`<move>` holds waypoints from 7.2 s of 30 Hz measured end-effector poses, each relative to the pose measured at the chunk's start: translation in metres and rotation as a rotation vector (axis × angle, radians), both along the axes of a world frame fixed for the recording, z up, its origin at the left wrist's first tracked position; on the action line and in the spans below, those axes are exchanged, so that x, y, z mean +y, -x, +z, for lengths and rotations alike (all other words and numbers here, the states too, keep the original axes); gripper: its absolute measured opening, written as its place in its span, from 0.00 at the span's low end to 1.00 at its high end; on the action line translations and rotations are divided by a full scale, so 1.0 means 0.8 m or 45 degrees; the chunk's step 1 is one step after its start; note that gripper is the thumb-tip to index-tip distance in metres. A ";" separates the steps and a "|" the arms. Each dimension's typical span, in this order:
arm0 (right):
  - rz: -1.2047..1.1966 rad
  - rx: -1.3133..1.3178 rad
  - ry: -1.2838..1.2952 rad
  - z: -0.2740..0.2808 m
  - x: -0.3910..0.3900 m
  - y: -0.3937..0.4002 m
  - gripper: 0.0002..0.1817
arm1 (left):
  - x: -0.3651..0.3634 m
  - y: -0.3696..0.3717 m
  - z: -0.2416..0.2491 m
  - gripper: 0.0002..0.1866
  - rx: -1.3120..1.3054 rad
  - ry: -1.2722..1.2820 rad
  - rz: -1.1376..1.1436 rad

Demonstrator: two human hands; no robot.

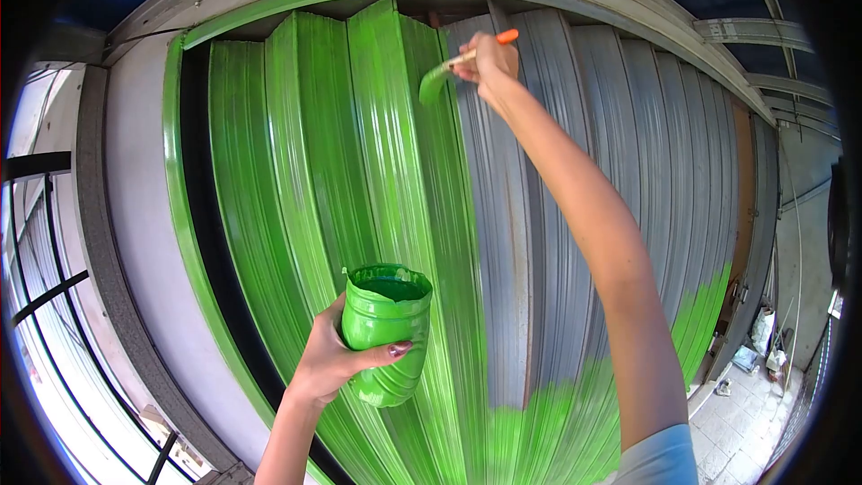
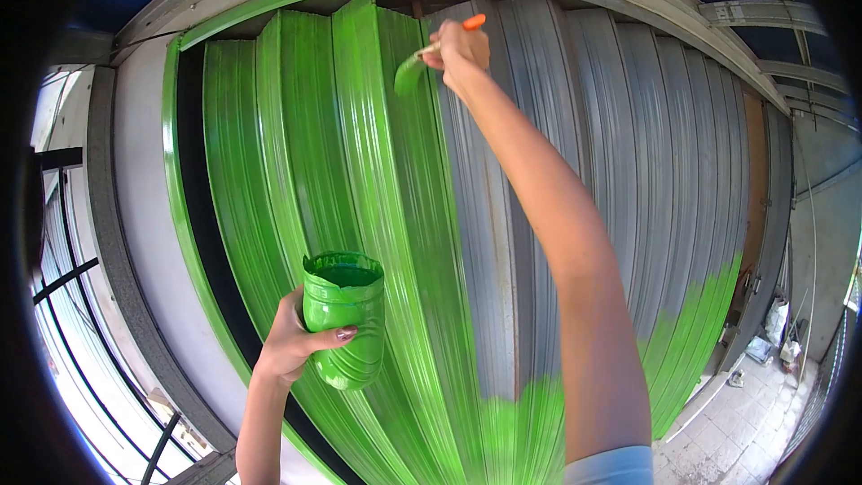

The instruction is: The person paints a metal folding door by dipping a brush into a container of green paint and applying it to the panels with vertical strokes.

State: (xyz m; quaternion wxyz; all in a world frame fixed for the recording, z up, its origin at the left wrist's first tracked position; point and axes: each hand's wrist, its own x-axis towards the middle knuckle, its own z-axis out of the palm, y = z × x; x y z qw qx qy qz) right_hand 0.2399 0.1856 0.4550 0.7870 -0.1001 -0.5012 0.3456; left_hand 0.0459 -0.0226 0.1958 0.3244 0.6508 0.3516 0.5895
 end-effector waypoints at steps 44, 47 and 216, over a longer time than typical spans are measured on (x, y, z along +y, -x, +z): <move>0.043 0.250 -0.248 0.046 -0.023 0.033 0.11 | -0.005 -0.005 -0.001 0.37 0.039 0.002 -0.009; 0.081 0.179 -0.169 -0.011 -0.017 0.046 0.10 | -0.008 -0.008 -0.004 0.37 -0.028 0.051 -0.021; 0.644 -1.509 -0.248 -0.554 -0.264 0.007 0.14 | -0.128 -0.007 -0.310 0.50 1.081 -0.404 0.772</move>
